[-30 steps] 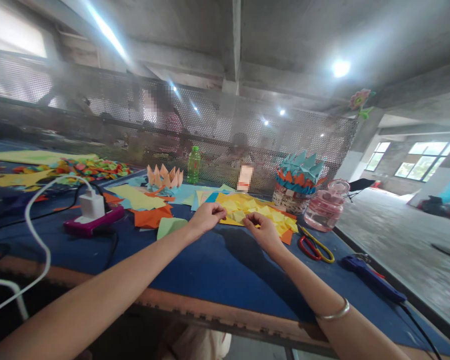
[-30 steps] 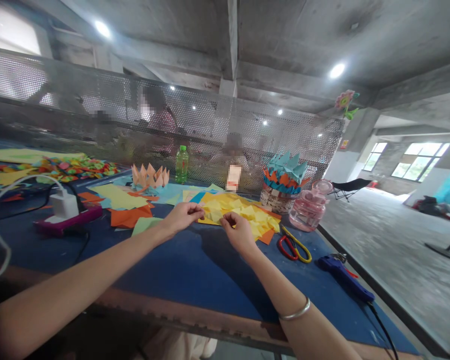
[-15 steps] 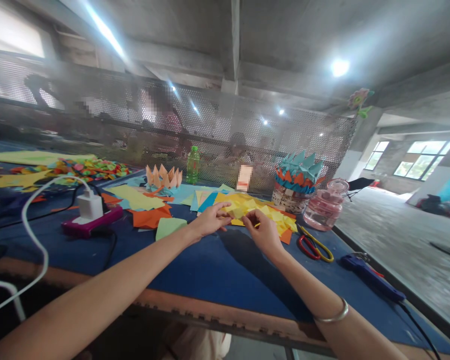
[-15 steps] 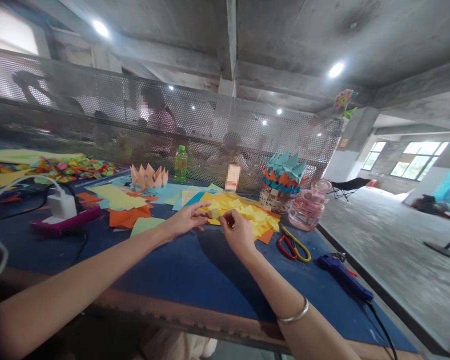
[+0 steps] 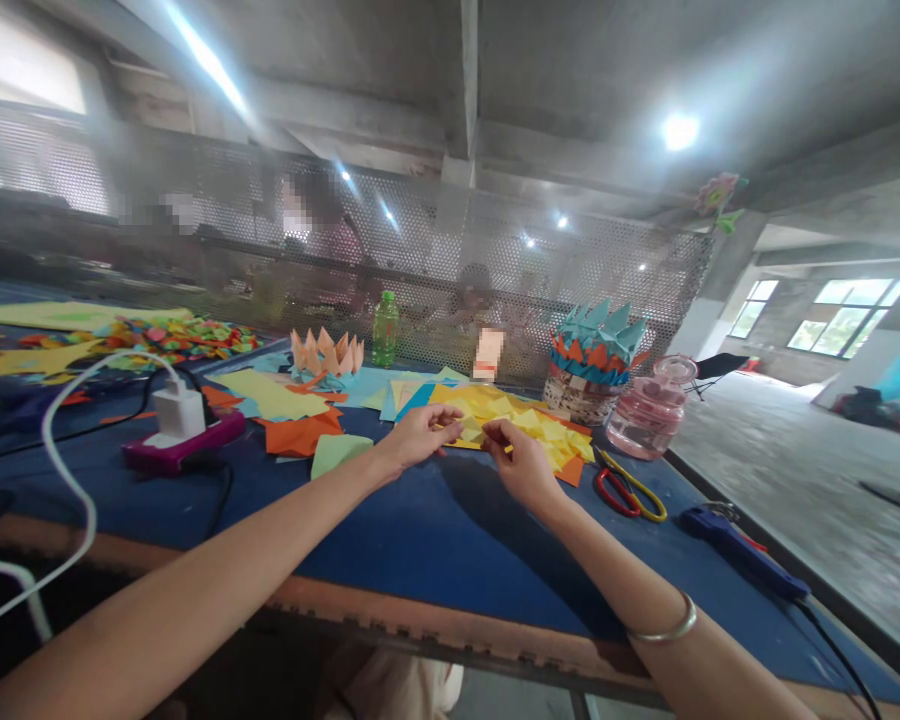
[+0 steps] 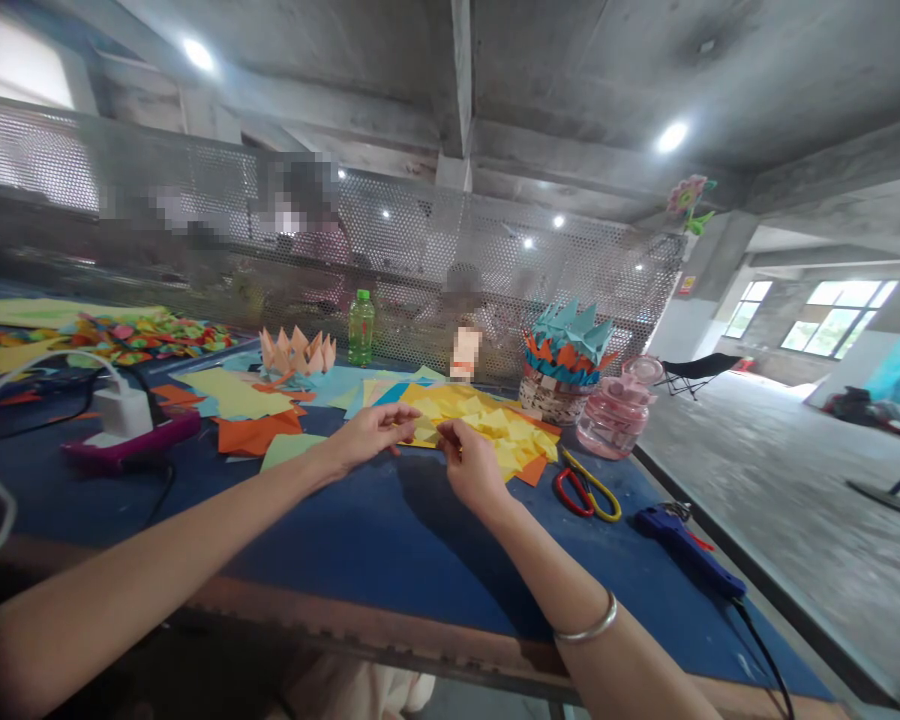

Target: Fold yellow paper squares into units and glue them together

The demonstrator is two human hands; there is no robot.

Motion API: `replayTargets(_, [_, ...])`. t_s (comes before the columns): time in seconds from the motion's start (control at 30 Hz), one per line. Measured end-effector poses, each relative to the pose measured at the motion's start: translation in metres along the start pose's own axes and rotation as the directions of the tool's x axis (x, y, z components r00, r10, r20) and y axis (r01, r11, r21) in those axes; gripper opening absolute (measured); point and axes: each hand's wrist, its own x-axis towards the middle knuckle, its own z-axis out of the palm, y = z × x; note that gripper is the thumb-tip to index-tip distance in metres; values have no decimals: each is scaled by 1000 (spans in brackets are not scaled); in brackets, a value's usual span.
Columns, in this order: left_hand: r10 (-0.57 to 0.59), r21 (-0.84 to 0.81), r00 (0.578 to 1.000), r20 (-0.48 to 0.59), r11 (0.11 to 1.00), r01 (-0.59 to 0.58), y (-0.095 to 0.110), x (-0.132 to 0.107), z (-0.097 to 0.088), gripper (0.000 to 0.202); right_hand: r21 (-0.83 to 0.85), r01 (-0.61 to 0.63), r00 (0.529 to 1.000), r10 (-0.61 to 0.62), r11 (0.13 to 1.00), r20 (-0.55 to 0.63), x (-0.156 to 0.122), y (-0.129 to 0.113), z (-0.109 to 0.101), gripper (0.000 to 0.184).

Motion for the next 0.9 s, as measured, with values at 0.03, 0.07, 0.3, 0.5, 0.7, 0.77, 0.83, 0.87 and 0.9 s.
replayTargets(0.03, [4, 0, 1000, -13, 1000, -4, 0, 0, 0, 31, -2, 1, 1000, -1, 1000, 2, 0, 0, 0, 20])
replayTargets(0.07, [9, 0, 1000, -25, 1000, -9, -1, 1, 0, 31, -5, 0, 1000, 0, 1000, 3, 0, 1, 0, 21])
replayTargets(0.3, [67, 30, 995, -67, 997, -65, -2, 3, 0, 31, 0, -11, 1000, 11, 1000, 1, -1, 0, 0, 17])
replayTargets(0.5, [118, 110, 993, -26, 987, -115, 2, 1, -2, 28, 11, -11, 1000, 11, 1000, 4, -1, -1, 1, 25])
replayTargets(0.7, [133, 131, 990, 40, 982, -138, 1, 0, -2, 26, 16, -1, 1000, 1, 1000, 7, -1, -2, 0, 26])
replayTargets(0.77, [129, 121, 990, 56, 983, -135, 1, -1, -1, 25, 19, 3, 1000, -3, 1000, 6, -1, -3, 0, 25])
replayTargets(0.83, [118, 111, 991, 66, 986, -125, 1, -1, -1, 25, 20, 4, 1000, -4, 1000, 6, 0, -3, 0, 25])
replayTargets(0.87, [113, 105, 991, 69, 987, -119, 1, -2, -1, 25, 20, 5, 1000, -5, 1000, 6, 0, -3, 0, 25])
replayTargets(0.9, [108, 99, 992, 71, 989, -114, 2, -2, -1, 26, 20, 5, 1000, -5, 1000, 6, -1, -4, 0, 25])
